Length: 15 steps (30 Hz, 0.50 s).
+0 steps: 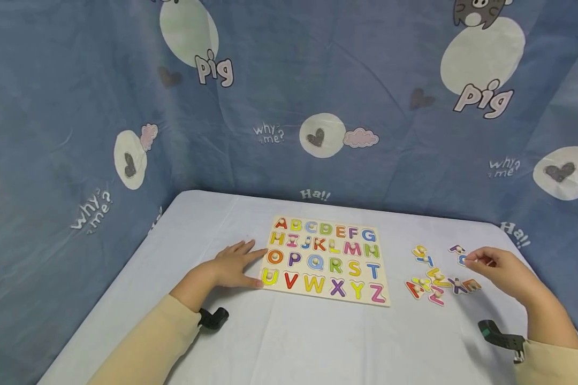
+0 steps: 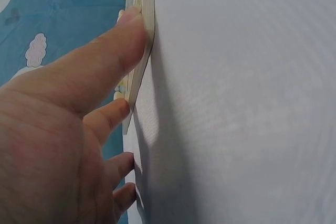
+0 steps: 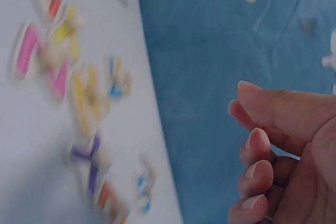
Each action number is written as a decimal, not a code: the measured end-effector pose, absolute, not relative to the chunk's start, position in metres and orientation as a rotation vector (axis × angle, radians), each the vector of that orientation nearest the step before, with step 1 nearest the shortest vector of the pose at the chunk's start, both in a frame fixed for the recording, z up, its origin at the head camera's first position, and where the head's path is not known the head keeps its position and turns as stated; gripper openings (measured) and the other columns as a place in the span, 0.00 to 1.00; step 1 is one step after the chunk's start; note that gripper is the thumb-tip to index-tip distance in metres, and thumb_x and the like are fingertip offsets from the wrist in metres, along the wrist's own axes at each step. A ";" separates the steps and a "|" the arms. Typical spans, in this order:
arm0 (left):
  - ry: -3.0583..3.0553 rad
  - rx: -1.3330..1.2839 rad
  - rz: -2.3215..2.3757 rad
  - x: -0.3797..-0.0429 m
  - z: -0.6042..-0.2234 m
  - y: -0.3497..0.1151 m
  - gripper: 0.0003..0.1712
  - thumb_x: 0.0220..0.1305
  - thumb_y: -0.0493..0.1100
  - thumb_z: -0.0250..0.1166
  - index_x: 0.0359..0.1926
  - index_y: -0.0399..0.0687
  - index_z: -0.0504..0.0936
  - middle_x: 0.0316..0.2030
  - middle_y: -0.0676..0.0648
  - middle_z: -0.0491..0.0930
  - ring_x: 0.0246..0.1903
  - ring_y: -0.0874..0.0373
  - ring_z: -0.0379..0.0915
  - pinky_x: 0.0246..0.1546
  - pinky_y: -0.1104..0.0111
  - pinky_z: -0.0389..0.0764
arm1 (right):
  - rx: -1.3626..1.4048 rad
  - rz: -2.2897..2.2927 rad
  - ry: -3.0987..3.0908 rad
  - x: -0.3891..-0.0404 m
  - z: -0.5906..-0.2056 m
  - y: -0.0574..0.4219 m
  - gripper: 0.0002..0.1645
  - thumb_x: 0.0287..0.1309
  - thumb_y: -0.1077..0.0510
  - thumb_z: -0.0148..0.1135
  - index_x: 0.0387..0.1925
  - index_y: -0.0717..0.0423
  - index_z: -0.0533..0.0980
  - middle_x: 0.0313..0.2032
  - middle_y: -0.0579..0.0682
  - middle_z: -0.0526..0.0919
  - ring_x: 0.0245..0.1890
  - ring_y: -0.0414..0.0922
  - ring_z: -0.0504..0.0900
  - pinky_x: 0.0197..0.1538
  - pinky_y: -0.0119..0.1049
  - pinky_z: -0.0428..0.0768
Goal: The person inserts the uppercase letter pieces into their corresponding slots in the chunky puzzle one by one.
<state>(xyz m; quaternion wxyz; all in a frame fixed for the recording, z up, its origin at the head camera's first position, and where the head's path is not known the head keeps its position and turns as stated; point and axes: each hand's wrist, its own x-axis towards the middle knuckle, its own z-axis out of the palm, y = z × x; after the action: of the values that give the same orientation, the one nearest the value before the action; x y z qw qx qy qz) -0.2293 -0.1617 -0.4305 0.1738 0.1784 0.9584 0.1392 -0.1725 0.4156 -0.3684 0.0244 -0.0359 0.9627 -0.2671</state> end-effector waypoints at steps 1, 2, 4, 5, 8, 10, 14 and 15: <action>2.716 0.508 0.396 -0.229 -0.430 -0.162 0.55 0.52 0.70 0.70 0.77 0.60 0.60 0.78 0.40 0.47 0.77 0.38 0.37 0.71 0.37 0.45 | -0.088 -0.821 2.976 -0.170 -0.373 0.422 0.19 0.70 0.52 0.61 0.46 0.67 0.77 0.31 0.49 0.72 0.30 0.39 0.68 0.29 0.33 0.69; 2.714 0.510 0.397 -0.229 -0.430 -0.162 0.55 0.52 0.70 0.70 0.77 0.60 0.60 0.78 0.40 0.47 0.77 0.38 0.37 0.72 0.38 0.45 | -0.070 -0.821 2.974 -0.169 -0.378 0.427 0.19 0.70 0.53 0.61 0.46 0.68 0.77 0.31 0.49 0.72 0.30 0.39 0.68 0.29 0.33 0.69; 2.713 0.509 0.395 -0.228 -0.430 -0.162 0.55 0.52 0.70 0.70 0.77 0.60 0.60 0.78 0.40 0.48 0.77 0.37 0.37 0.72 0.38 0.44 | -0.026 -0.827 2.959 -0.167 -0.387 0.435 0.19 0.69 0.53 0.62 0.46 0.68 0.77 0.31 0.49 0.71 0.30 0.39 0.68 0.29 0.33 0.68; 2.712 0.509 0.394 -0.228 -0.430 -0.162 0.55 0.52 0.70 0.70 0.77 0.60 0.60 0.78 0.40 0.48 0.77 0.37 0.37 0.72 0.38 0.44 | -0.003 -0.828 2.953 -0.167 -0.391 0.438 0.19 0.69 0.53 0.62 0.46 0.68 0.77 0.31 0.48 0.71 0.30 0.39 0.68 0.29 0.33 0.68; 2.713 0.507 0.392 -0.227 -0.429 -0.162 0.55 0.53 0.70 0.70 0.77 0.60 0.60 0.78 0.40 0.48 0.77 0.38 0.37 0.72 0.39 0.44 | 0.056 -0.845 2.928 -0.169 -0.402 0.445 0.20 0.68 0.53 0.63 0.46 0.69 0.76 0.30 0.49 0.70 0.30 0.40 0.67 0.29 0.33 0.67; 2.711 0.506 0.396 -0.227 -0.429 -0.162 0.54 0.53 0.70 0.70 0.77 0.61 0.60 0.78 0.40 0.47 0.77 0.38 0.37 0.72 0.39 0.44 | 0.092 -0.844 2.914 -0.170 -0.408 0.448 0.21 0.67 0.53 0.63 0.47 0.70 0.76 0.30 0.49 0.70 0.30 0.41 0.67 0.29 0.34 0.66; 2.706 0.508 0.400 -0.227 -0.428 -0.161 0.54 0.53 0.70 0.69 0.77 0.61 0.60 0.78 0.40 0.47 0.77 0.38 0.36 0.72 0.39 0.43 | 0.133 -0.842 2.874 -0.173 -0.417 0.453 0.22 0.66 0.53 0.63 0.46 0.70 0.75 0.29 0.48 0.71 0.29 0.41 0.67 0.29 0.34 0.67; 2.704 0.510 0.402 -0.227 -0.429 -0.161 0.54 0.53 0.70 0.69 0.77 0.61 0.59 0.78 0.40 0.47 0.77 0.38 0.36 0.72 0.39 0.43 | 0.146 -0.840 2.863 -0.173 -0.419 0.454 0.22 0.66 0.52 0.63 0.45 0.71 0.75 0.29 0.48 0.71 0.29 0.42 0.67 0.30 0.34 0.67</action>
<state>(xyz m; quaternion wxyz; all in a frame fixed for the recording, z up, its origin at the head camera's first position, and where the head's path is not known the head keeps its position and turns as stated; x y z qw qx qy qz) -0.2269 -0.1610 -0.4287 0.1795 0.1804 0.9566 0.1422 -0.1733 0.4537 -0.4187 0.0769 0.0488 0.9556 -0.2803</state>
